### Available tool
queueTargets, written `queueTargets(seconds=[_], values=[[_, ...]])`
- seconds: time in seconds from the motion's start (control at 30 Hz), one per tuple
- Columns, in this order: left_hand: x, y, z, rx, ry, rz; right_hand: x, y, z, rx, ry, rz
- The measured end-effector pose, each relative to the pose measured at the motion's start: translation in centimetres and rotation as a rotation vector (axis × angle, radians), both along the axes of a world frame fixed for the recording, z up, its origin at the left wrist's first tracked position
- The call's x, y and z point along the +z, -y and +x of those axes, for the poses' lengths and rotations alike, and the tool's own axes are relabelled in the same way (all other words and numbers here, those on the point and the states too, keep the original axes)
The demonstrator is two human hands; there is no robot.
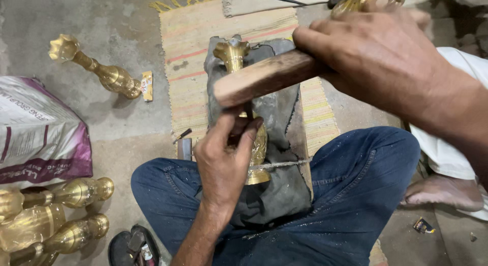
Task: The person sits cross-legged on the floor with a brass vase lashed to a board on their lap. They hold a chisel against the vase's engraved surface and strike it with a wooden mallet, repositioning the chisel repeatedly to carve decorative patterns into the brass.
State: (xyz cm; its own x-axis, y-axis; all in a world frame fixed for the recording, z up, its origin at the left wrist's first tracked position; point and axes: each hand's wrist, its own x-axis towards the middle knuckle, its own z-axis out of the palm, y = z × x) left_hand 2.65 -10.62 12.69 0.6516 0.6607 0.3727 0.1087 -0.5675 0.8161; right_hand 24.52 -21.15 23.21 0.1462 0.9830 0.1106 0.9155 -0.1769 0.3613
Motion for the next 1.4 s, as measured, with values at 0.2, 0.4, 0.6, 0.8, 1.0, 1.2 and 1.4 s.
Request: queueTargets(seconds=[0.2, 0.4, 0.6, 0.8, 1.0, 1.2, 1.4], values=[[0.1, 0.3, -0.1, -0.002, 0.046, -0.049, 0.1, 0.5, 0.0, 0.117, -0.180, 0.100], [0.5, 0.4, 0.0, 0.023, 0.041, -0.088, 0.1, 0.6, -0.1, 0.006, -0.677, 0.185], [0.4, 0.4, -0.1, 0.029, 0.016, -0.123, 0.6, 0.5, -0.9, -0.152, -0.674, 0.134], [0.2, 0.5, -0.5, 0.007, 0.030, -0.121, 0.8, 1.3, -1.1, -0.029, -0.567, 0.246], [-0.2, 0.5, -0.6, -0.021, 0.054, -0.077, 0.6, 1.7, -1.4, 0.058, -0.456, 0.309], [0.0, 0.5, -0.6, -0.023, 0.041, -0.029, 0.9, 2.1, -1.7, 0.116, -0.181, 0.322], [0.2, 0.4, -0.5, 0.007, 0.001, -0.008, 0.5, 2.6, -1.8, 0.080, -0.049, 0.270]])
